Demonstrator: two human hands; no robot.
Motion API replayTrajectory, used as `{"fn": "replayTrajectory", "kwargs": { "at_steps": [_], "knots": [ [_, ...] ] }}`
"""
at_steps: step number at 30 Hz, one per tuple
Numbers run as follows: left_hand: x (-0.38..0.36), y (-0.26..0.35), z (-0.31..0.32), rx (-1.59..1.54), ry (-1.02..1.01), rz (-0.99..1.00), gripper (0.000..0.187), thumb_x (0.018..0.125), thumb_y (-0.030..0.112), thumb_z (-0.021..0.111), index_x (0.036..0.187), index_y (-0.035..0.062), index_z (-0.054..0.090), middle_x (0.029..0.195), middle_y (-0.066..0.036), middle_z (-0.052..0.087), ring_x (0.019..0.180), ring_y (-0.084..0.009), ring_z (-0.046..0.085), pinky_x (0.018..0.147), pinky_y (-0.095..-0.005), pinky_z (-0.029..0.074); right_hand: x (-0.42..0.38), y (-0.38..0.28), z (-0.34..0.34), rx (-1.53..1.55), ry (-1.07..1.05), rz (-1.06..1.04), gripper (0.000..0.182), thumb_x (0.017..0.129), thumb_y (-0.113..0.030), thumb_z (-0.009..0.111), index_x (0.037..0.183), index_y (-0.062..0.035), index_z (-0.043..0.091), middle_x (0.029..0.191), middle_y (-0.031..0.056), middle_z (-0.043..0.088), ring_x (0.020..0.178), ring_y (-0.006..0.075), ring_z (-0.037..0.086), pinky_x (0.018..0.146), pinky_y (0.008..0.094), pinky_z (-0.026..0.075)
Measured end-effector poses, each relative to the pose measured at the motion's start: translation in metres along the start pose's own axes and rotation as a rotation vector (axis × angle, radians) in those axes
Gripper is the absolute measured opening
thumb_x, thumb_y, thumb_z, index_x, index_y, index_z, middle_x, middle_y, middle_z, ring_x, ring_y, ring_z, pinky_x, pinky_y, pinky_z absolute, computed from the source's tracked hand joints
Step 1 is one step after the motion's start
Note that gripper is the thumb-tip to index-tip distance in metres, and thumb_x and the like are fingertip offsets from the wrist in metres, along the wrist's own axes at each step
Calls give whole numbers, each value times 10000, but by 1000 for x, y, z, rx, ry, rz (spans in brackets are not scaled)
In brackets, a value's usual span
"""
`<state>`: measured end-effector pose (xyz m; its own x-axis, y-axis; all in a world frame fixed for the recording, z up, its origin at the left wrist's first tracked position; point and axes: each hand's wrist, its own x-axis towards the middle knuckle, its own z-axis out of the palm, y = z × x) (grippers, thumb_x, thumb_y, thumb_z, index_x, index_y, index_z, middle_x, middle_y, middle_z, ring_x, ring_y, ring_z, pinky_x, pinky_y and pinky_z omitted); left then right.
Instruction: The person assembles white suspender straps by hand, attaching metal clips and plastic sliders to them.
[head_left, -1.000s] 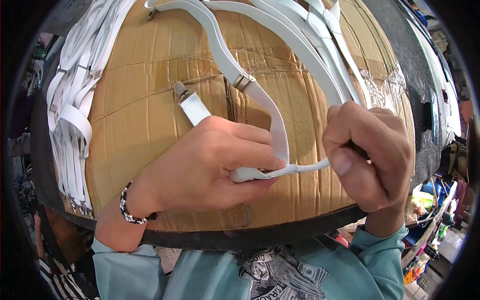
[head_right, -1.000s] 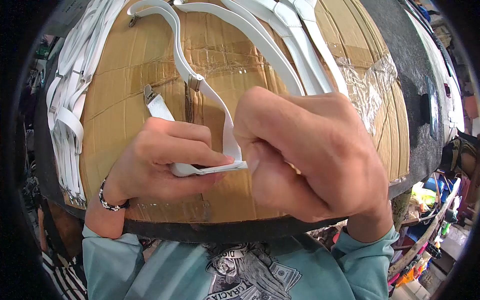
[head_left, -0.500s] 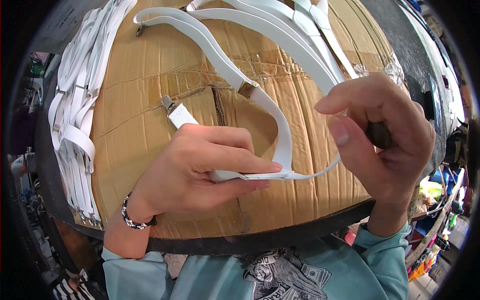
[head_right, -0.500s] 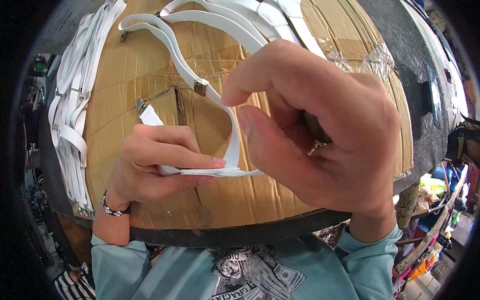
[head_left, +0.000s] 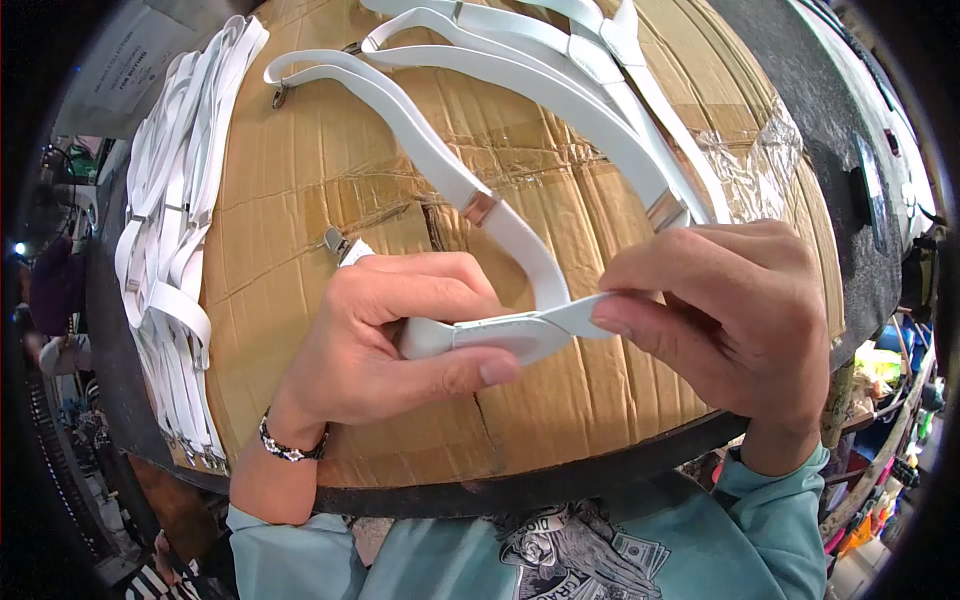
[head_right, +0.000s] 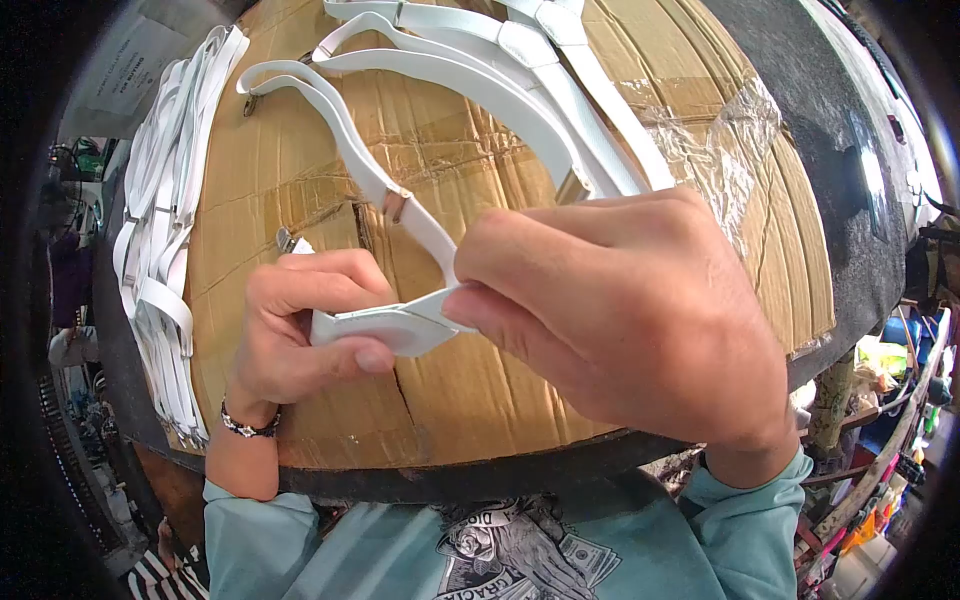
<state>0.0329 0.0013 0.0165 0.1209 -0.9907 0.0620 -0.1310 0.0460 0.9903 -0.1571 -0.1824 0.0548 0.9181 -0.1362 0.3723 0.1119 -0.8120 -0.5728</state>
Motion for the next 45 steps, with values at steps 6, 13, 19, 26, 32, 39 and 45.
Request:
{"fn": "replayTrajectory", "kwargs": {
  "at_steps": [6,13,19,26,32,39,45],
  "knots": [
    [1,9,2,147,-45,18,223,779,69,843,957,-29,752,856,-108,719,739,-179,665,686,-302,496,1,0,4,-141,9,-107,235,715,-151,854,862,-31,715,591,39,570,474,165,559,429,311,377],
    [-1,12,11,469,-14,208,273,809,19,806,1069,6,728,956,-103,756,837,-250,713,927,-423,527,2,0,3,-203,33,-176,264,709,-172,849,903,-45,721,597,20,569,469,155,537,422,313,373],
    [-3,12,25,362,126,275,346,779,-30,807,1110,22,720,966,-90,777,872,-224,743,966,-451,517,1,11,13,-113,103,-149,318,757,-229,838,1016,-69,747,596,11,571,454,125,481,428,298,342],
    [1,13,26,486,-64,393,476,653,-98,776,1111,26,740,987,-94,785,890,-215,750,920,-413,534,1,5,17,86,47,62,394,720,-254,884,1048,-82,750,537,-31,410,448,90,398,443,294,290],
    [-4,8,35,474,4,371,480,641,-124,740,1093,38,751,980,-96,785,884,-227,749,896,-412,555,2,6,9,185,16,256,230,805,-106,828,988,-47,702,623,-39,470,535,42,418,497,243,303],
    [-5,7,34,512,-8,290,395,732,-116,729,1101,21,710,1024,-125,782,856,-250,747,906,-418,567,3,18,-2,554,107,348,150,949,-39,628,1062,57,649,883,29,613,708,41,513,629,197,380],
    [-6,6,35,516,-3,225,342,768,-83,741,1093,14,699,1032,-131,782,827,-269,741,896,-392,571,6,2,-1,457,113,389,165,983,-36,614,1103,65,666,845,45,659,697,48,560,608,198,424]
  ]
}}
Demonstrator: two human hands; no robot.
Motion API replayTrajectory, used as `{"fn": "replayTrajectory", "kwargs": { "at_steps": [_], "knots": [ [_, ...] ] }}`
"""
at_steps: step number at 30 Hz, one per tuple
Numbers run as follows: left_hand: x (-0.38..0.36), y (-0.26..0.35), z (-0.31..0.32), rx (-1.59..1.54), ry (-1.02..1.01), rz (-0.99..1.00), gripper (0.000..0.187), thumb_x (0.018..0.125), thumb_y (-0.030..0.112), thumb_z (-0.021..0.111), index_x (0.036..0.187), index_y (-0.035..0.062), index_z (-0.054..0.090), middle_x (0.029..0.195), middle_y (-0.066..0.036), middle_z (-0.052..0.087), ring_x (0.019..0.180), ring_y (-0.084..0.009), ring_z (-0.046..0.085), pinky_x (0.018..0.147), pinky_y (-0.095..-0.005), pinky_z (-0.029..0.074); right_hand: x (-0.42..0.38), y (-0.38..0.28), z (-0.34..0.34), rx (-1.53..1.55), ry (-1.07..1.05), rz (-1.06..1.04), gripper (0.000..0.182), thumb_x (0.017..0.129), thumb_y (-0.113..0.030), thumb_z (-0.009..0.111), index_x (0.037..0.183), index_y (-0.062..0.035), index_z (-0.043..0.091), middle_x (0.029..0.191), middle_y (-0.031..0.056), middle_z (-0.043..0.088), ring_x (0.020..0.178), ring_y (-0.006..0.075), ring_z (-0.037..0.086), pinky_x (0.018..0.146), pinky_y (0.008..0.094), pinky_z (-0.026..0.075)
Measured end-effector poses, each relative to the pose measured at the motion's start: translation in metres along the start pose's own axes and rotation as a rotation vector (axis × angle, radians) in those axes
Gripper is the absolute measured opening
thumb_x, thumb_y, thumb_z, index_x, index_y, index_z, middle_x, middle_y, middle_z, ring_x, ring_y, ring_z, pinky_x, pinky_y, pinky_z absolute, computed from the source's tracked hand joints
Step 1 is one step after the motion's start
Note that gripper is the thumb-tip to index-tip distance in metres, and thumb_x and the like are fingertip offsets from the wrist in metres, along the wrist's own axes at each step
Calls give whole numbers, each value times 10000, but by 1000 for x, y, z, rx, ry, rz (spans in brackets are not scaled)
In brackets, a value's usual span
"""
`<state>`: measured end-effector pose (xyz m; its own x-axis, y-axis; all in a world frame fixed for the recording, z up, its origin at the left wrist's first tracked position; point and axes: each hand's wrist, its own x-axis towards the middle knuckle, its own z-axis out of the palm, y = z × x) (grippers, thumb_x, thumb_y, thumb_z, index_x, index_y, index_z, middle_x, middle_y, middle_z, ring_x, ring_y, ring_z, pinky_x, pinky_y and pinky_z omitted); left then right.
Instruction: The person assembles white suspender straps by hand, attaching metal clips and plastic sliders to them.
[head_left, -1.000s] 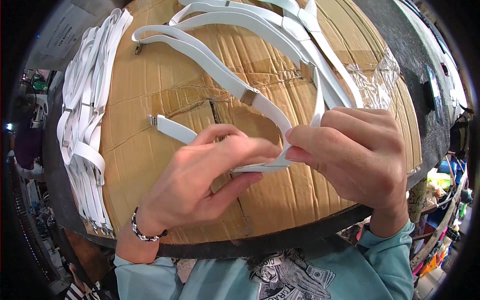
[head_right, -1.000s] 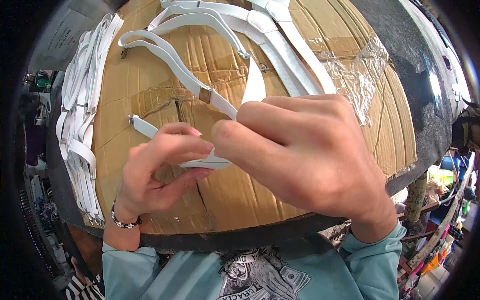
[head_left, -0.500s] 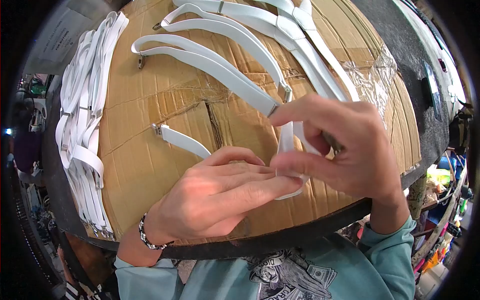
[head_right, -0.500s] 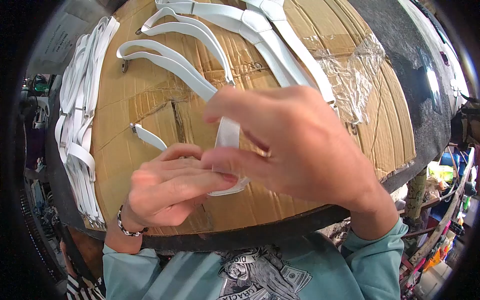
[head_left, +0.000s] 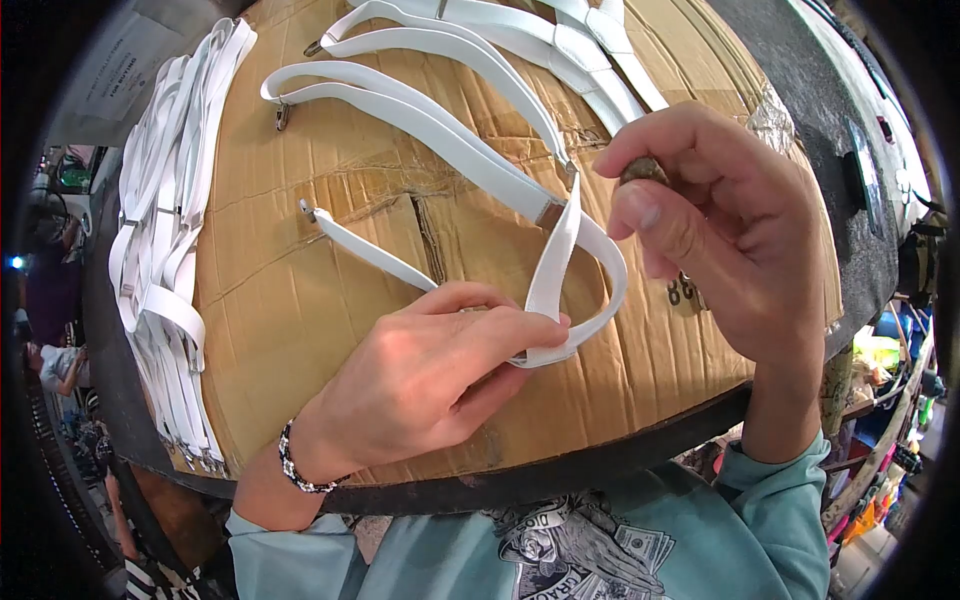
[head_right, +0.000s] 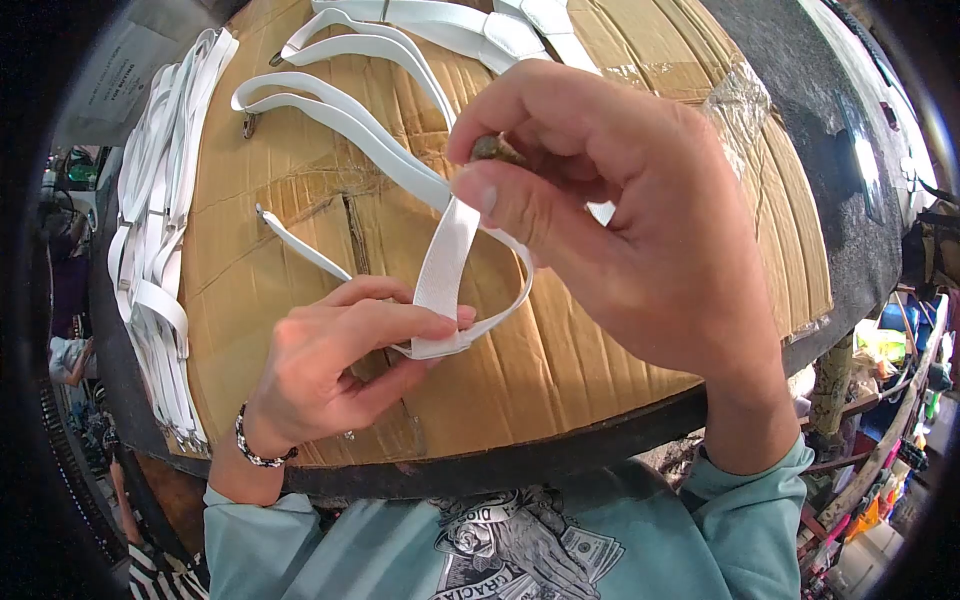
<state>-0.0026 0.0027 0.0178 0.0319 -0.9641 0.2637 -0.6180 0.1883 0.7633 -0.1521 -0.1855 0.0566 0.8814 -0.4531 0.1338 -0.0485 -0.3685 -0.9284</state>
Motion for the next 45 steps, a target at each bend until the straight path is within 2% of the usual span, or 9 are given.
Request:
{"fn": "replayTrajectory", "kwargs": {
  "at_steps": [3,8,13,17,24,26,32,38,45],
  "knots": [
    [0,1,-1,7,-6,-15,329,771,-69,753,1085,13,704,1039,-119,782,828,-289,731,876,-382,575,1,8,-3,-177,3,-152,167,984,-48,630,1104,59,676,825,54,670,656,47,556,572,188,427],
    [-3,-3,0,-14,-3,-16,324,767,-47,774,1079,18,713,1041,-95,786,863,-302,713,850,-379,575,-2,3,2,11,75,-85,169,982,-62,647,1099,54,684,869,80,699,694,71,595,623,210,477],
    [-4,-6,0,14,9,4,326,766,-40,775,1076,41,716,1045,-64,788,807,-239,712,876,-385,536,-14,0,6,-46,122,-187,179,952,-87,704,1054,59,683,919,121,716,766,124,647,687,234,511],
    [-7,-8,2,11,13,11,330,758,-26,780,1070,59,717,1054,-43,787,795,-205,708,924,-397,498,-31,-6,2,-191,56,-211,238,857,-83,798,1004,66,686,925,159,706,859,193,675,731,270,523],
    [-1,-9,3,42,36,47,333,743,6,802,1065,56,739,942,-91,771,1034,-301,665,1032,-490,420,-54,6,25,-123,69,-167,253,751,135,720,992,64,686,954,172,706,779,170,679,630,248,534],
    [0,-8,1,23,7,34,331,738,15,808,1060,51,743,915,-114,761,1089,-326,643,1049,-505,404,-57,4,28,-197,56,-195,264,726,120,747,972,40,694,950,166,705,756,176,674,624,258,530],
    [-2,-9,3,16,8,28,309,761,17,778,1064,40,718,895,-115,757,1068,-299,659,1080,-522,378,-53,6,36,-361,16,-370,319,665,67,820,957,-16,722,900,145,679,695,215,659,588,294,513],
    [0,-11,5,-67,34,2,265,762,-14,755,1013,46,695,968,-121,761,980,-253,713,1098,-507,367,-51,10,51,-472,25,-460,311,668,67,803,955,-4,707,877,136,656,712,239,667,591,328,534],
    [2,-8,6,-81,14,-33,277,788,8,778,1046,80,709,1078,-124,761,982,-223,729,1123,-491,344,-62,20,32,-488,32,-339,301,684,71,765,961,6,670,891,123,622,709,253,653,597,360,545]
  ]
}}
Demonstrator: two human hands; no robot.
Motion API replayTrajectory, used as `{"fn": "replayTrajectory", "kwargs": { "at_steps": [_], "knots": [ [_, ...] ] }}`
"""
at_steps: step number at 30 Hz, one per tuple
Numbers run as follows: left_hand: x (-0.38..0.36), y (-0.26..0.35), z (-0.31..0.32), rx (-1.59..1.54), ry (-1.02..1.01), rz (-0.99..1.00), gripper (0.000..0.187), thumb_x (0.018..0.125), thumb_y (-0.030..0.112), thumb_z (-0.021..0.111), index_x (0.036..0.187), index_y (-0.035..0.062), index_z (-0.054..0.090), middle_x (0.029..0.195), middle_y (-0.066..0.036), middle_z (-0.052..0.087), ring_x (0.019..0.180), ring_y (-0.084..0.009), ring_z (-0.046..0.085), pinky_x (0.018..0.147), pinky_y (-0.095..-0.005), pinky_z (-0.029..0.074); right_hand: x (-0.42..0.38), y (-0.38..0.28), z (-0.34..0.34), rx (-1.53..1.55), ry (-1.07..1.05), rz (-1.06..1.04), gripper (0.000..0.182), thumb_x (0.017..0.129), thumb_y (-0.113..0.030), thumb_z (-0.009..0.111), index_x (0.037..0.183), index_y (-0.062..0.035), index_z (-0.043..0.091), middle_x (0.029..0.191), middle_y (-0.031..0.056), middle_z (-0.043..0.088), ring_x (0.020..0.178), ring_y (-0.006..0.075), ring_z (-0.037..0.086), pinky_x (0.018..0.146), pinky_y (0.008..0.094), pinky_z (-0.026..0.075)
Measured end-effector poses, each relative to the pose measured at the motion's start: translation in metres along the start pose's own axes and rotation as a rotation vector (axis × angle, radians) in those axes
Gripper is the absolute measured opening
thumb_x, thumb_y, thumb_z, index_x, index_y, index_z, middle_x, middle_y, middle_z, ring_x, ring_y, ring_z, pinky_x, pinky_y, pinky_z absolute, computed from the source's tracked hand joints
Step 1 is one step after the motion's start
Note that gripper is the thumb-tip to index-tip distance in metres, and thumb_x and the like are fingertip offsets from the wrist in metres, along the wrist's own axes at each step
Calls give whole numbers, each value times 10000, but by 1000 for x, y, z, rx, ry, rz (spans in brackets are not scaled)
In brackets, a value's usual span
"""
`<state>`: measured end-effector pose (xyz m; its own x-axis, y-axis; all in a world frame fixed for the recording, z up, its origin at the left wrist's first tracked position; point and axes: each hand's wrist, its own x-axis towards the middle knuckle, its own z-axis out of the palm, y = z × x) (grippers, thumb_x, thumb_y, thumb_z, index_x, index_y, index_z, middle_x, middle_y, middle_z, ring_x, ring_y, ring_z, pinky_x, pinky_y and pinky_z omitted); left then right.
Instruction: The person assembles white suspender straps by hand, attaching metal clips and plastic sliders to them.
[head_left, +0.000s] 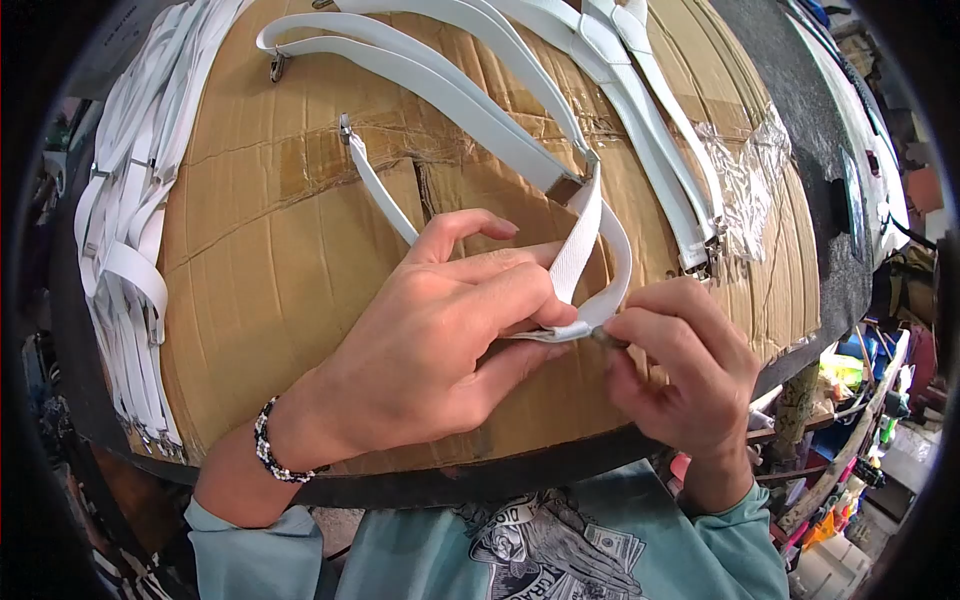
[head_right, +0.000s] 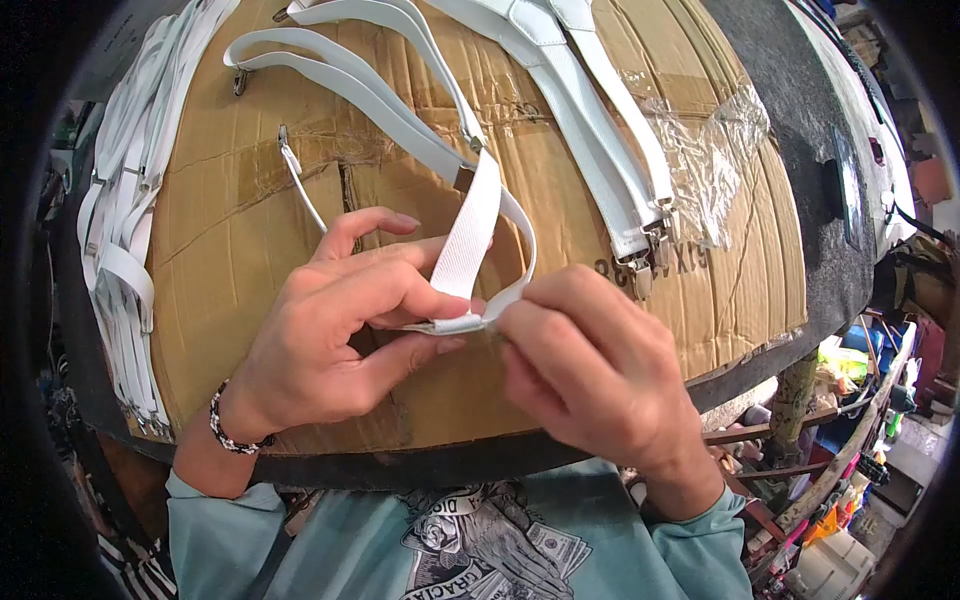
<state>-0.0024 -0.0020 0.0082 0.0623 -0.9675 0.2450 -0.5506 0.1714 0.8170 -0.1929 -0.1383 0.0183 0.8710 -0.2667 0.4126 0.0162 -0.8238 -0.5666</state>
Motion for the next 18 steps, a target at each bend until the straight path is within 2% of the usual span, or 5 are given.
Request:
{"fn": "replayTrajectory", "kwargs": {
  "at_steps": [2,5,9,13,18],
  "knots": [
    [-1,0,0,1,-19,-11,279,792,17,786,1053,82,710,1092,-123,762,995,-225,730,1128,-491,339,-5,0,-5,7,-11,73,304,690,63,772,967,-19,677,887,118,632,697,248,656,595,358,547],
    [-1,-1,-1,-6,-24,4,294,779,8,788,1052,84,709,1104,-125,762,1005,-222,733,1133,-494,336,1,-10,-8,13,19,62,293,694,68,765,960,-10,671,885,120,627,690,251,653,591,361,546],
    [-1,2,-3,51,-39,12,308,770,7,789,1057,83,710,1112,-136,759,990,-224,736,1135,-503,337,9,-11,4,66,55,-28,317,635,90,753,930,-6,686,856,133,645,727,246,661,614,339,540],
    [-1,1,-1,49,-28,33,318,767,6,789,1067,77,711,1114,-139,758,973,-231,737,1131,-508,344,3,-1,4,4,10,-78,296,653,86,747,922,24,641,900,121,598,726,271,654,605,369,548],
    [-1,1,-1,43,-30,34,315,769,1,786,1067,68,711,1105,-137,758,960,-234,737,1129,-509,350,0,-1,-2,35,-9,-25,304,655,78,748,934,24,642,906,127,598,726,273,649,602,368,546]
  ]
}}
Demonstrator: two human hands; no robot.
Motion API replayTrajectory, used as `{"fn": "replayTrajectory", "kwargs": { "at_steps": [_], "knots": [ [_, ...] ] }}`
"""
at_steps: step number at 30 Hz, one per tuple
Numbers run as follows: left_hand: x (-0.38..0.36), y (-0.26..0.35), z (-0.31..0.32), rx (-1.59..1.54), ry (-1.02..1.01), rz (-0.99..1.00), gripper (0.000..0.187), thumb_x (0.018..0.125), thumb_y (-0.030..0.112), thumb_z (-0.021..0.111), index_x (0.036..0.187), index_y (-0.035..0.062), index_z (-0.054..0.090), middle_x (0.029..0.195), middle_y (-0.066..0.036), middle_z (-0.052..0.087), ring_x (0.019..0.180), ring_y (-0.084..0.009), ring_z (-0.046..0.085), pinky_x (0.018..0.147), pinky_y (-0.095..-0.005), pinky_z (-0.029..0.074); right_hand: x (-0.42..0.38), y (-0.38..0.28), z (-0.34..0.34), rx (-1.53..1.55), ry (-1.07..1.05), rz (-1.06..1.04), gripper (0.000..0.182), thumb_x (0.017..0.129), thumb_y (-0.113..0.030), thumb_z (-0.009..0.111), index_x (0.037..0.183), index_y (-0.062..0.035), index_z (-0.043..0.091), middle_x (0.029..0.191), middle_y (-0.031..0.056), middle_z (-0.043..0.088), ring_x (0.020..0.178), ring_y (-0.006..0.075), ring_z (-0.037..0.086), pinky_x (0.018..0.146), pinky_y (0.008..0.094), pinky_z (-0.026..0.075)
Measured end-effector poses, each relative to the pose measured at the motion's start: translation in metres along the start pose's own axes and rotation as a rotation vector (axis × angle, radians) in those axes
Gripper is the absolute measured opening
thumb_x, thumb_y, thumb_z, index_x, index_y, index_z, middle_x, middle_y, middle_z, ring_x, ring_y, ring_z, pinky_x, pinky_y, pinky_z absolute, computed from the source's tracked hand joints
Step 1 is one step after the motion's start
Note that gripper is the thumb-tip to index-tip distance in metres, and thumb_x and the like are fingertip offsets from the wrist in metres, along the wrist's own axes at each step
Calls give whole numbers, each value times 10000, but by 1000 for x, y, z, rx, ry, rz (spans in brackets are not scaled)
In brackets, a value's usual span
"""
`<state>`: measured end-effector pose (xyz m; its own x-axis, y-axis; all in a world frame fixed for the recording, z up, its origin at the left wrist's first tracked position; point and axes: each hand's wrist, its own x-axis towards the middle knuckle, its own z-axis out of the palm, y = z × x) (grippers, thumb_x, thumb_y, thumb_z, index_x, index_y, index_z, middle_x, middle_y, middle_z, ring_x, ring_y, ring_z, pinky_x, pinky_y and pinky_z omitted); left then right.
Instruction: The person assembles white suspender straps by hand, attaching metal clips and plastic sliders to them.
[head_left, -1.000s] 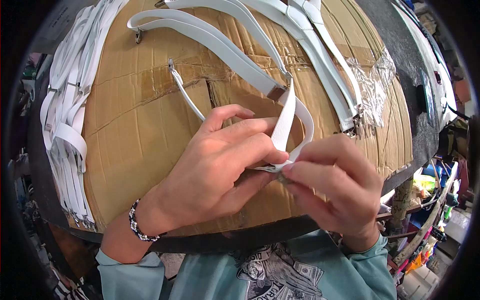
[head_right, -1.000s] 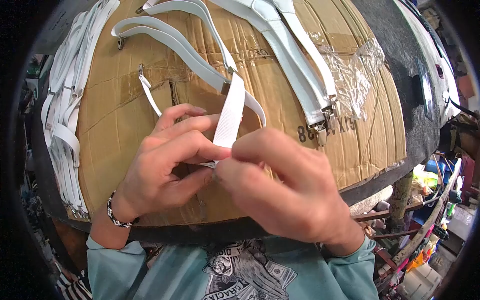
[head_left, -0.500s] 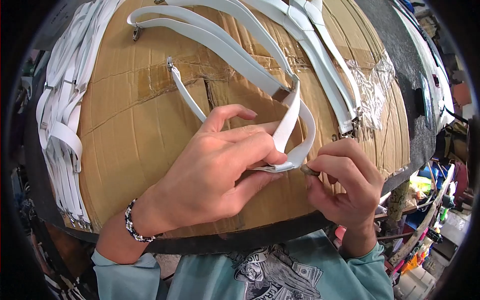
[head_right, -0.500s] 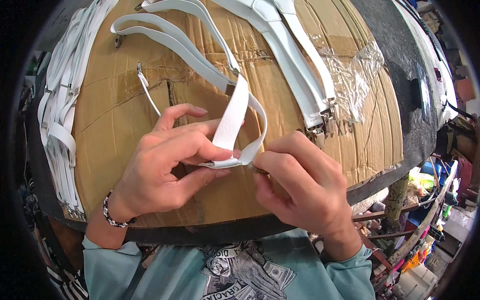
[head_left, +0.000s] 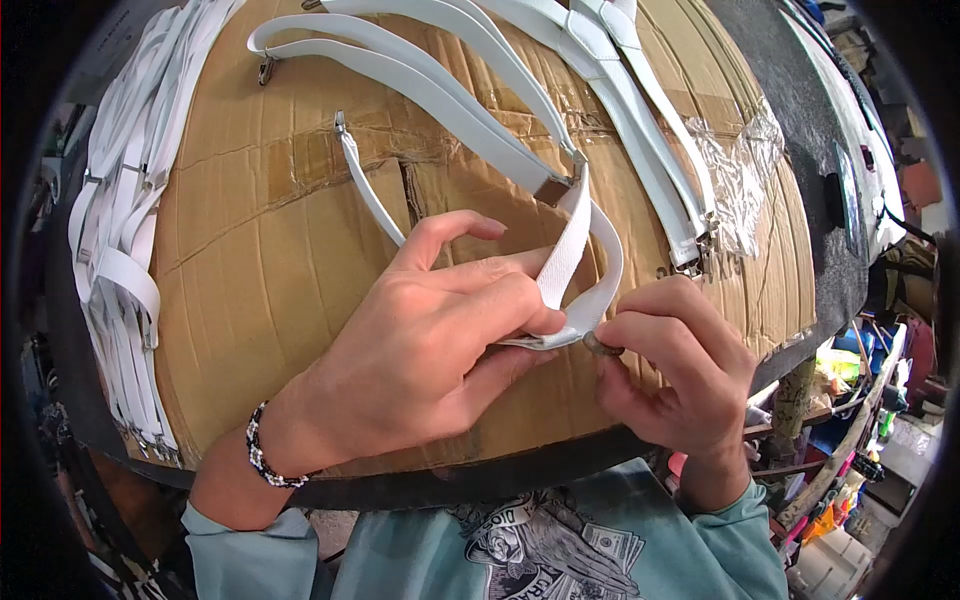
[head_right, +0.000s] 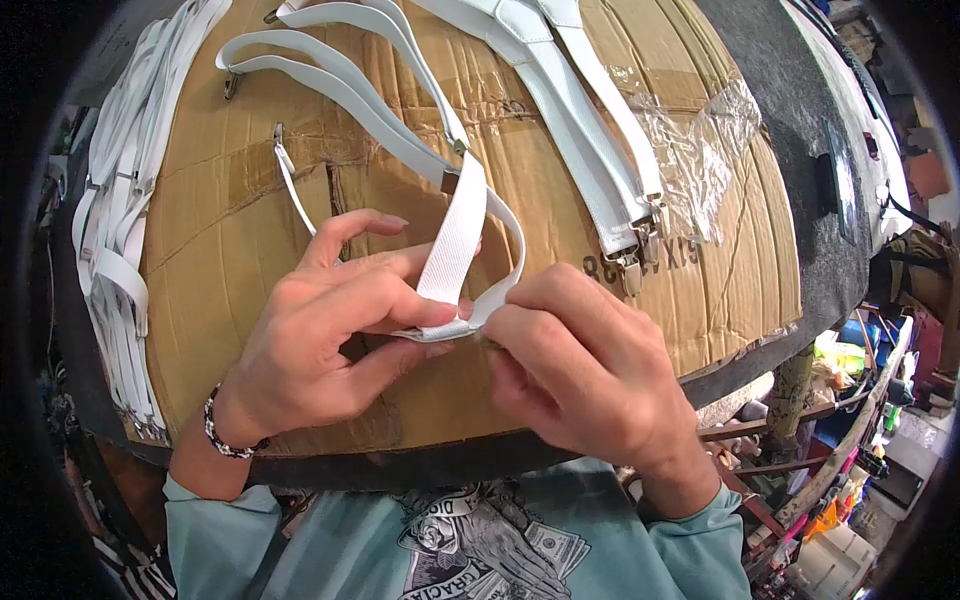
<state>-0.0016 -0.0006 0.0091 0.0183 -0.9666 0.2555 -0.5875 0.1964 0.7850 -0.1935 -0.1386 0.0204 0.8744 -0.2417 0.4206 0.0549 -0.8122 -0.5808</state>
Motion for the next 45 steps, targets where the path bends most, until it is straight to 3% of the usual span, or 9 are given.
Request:
{"fn": "replayTrajectory", "kwargs": {
  "at_steps": [8,13,20,25,45],
  "knots": [
    [1,0,0,18,5,16,294,760,-9,787,1032,59,698,1086,-131,763,955,-228,737,1120,-520,364,6,-5,8,-12,-7,-1,318,621,86,741,922,-1,683,897,139,656,743,257,671,641,354,558],
    [-1,1,0,12,-22,-7,289,766,2,787,1032,65,691,1051,-98,774,955,-213,739,1127,-515,356,2,4,-2,-28,-64,-31,326,668,72,746,971,27,636,908,127,584,742,280,647,614,378,546],
    [-1,0,-3,28,-44,-4,248,804,40,782,1030,72,684,1086,-87,774,953,-200,743,1127,-509,348,9,-9,12,44,43,14,324,624,86,740,931,0,680,884,143,653,742,265,673,623,340,547],
    [-2,-3,3,15,-14,12,233,819,40,773,1032,71,683,1131,-79,765,938,-192,745,1122,-500,351,5,0,5,-1,-19,-46,307,686,83,736,970,27,637,898,119,580,725,286,643,624,381,548],
    [-4,-1,1,26,-17,16,253,808,34,770,1046,68,690,1134,-86,758,890,-186,735,1110,-489,362,11,-6,0,13,-38,-17,294,700,84,725,960,14,608,877,116,567,721,285,642,617,385,547]
  ]
}}
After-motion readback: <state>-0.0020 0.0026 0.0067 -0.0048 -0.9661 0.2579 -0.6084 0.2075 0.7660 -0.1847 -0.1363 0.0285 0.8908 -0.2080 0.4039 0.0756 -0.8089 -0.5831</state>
